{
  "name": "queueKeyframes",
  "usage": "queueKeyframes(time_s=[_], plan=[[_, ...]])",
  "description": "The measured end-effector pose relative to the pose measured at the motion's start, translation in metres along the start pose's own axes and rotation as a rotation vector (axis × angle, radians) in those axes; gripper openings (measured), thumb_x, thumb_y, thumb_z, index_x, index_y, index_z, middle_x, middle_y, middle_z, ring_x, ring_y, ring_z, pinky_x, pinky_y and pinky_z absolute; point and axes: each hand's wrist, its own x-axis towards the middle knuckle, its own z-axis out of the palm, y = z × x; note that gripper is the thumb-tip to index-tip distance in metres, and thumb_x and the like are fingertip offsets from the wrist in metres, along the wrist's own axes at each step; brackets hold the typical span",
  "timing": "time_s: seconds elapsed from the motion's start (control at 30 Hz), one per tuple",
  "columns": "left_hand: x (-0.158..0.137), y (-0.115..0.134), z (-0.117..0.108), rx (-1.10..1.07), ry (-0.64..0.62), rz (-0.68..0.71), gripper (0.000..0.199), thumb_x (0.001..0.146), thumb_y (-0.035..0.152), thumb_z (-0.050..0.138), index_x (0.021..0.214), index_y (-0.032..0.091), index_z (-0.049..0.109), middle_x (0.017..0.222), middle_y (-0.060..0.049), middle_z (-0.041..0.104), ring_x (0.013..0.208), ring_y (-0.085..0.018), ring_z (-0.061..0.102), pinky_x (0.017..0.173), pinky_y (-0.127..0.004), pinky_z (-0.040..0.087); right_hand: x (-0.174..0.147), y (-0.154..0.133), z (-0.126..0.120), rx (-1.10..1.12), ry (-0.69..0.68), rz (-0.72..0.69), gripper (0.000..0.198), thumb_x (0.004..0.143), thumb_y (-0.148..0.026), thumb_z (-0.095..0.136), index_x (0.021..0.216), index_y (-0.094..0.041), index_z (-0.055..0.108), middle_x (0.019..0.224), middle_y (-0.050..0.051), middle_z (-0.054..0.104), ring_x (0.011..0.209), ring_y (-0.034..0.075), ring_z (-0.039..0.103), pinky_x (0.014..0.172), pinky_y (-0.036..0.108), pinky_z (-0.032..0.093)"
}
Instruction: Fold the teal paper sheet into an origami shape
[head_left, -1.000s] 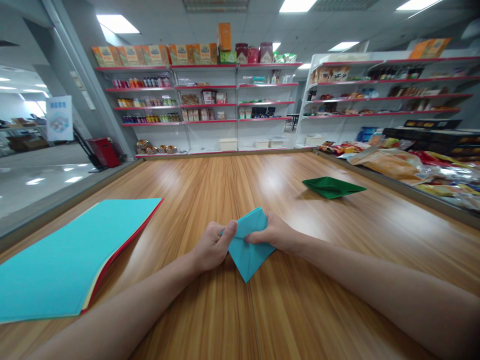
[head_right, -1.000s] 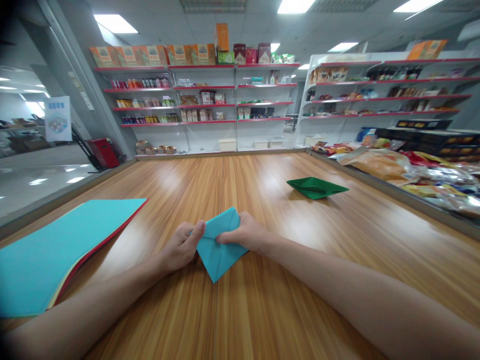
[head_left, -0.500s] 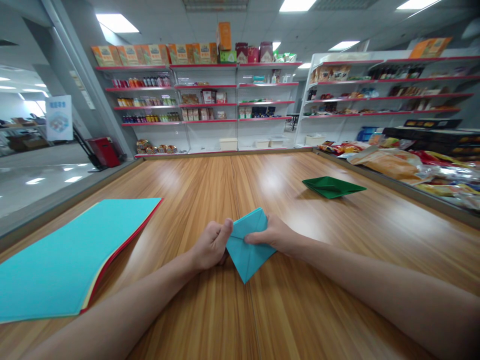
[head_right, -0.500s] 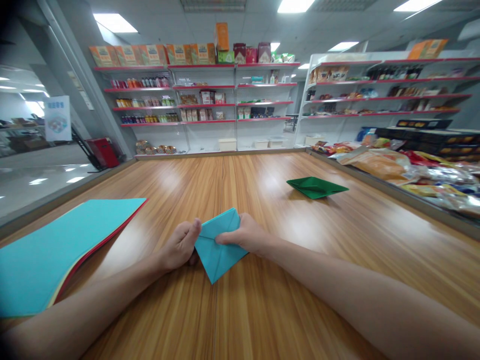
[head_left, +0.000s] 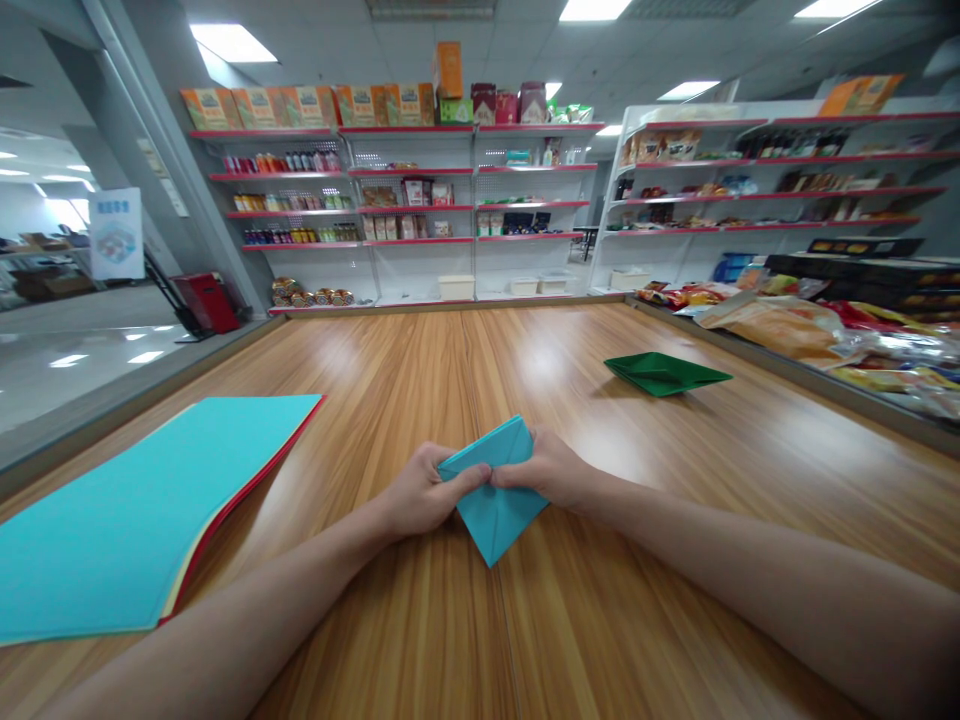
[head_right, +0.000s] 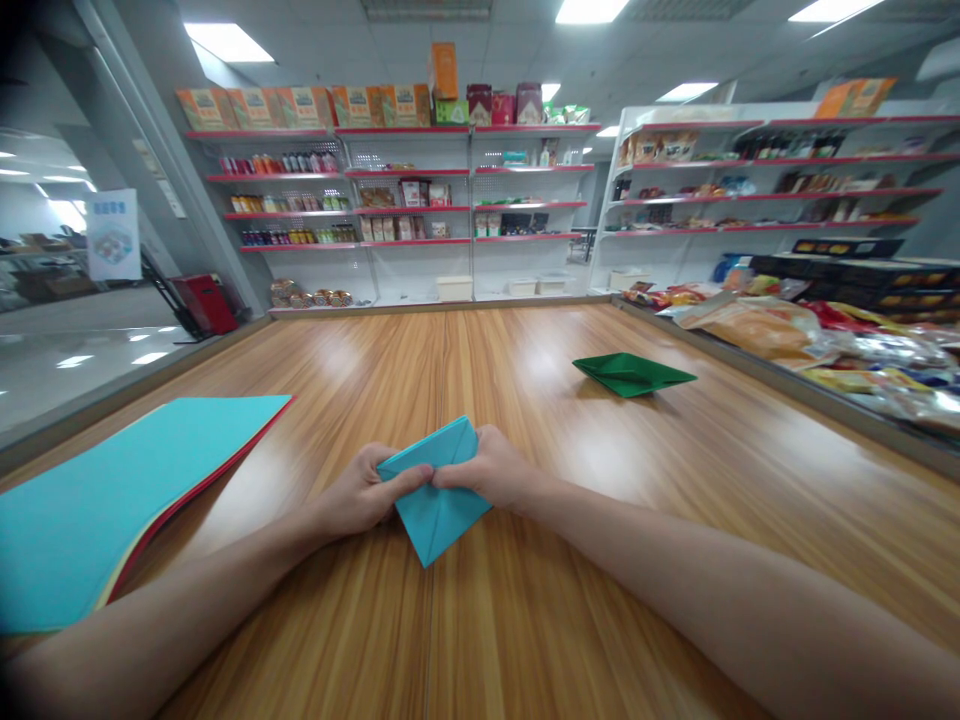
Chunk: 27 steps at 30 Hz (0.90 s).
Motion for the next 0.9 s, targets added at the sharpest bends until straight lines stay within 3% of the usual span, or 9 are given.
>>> queueKeyframes(time_s=[0.27,0.9], plan=[[0.0,-0.0005,0.002,-0.04,0.045,-0.029,0.049,0.08,0.05,0.055,0.047,0.016,0.039,0.044,0.005,0.035,0.041,-0.005,0.031,0.038,-0.019,0.022,-0.0003,0.0016,-0.0026,0.045,-0.066,-0.047,0.023,0.061,-0.029,0.073,0.075,-0.012,0.066,0.069,0.003,0.066,0.064,0.016,0.06,0.059,0.027,0.049],[0.0005,-0.003,-0.0007,-0.165,0.082,-0.074,0.05,0.077,0.049,0.061,0.046,0.015,0.042,0.038,0.005,0.038,0.033,-0.004,0.034,0.032,-0.017,0.022,-0.0012,0.0018,-0.0022,0.028,-0.082,-0.088,0.021,0.065,-0.03,0.07,0.076,-0.013,0.064,0.071,0.002,0.066,0.063,0.015,0.059,0.061,0.028,0.051]])
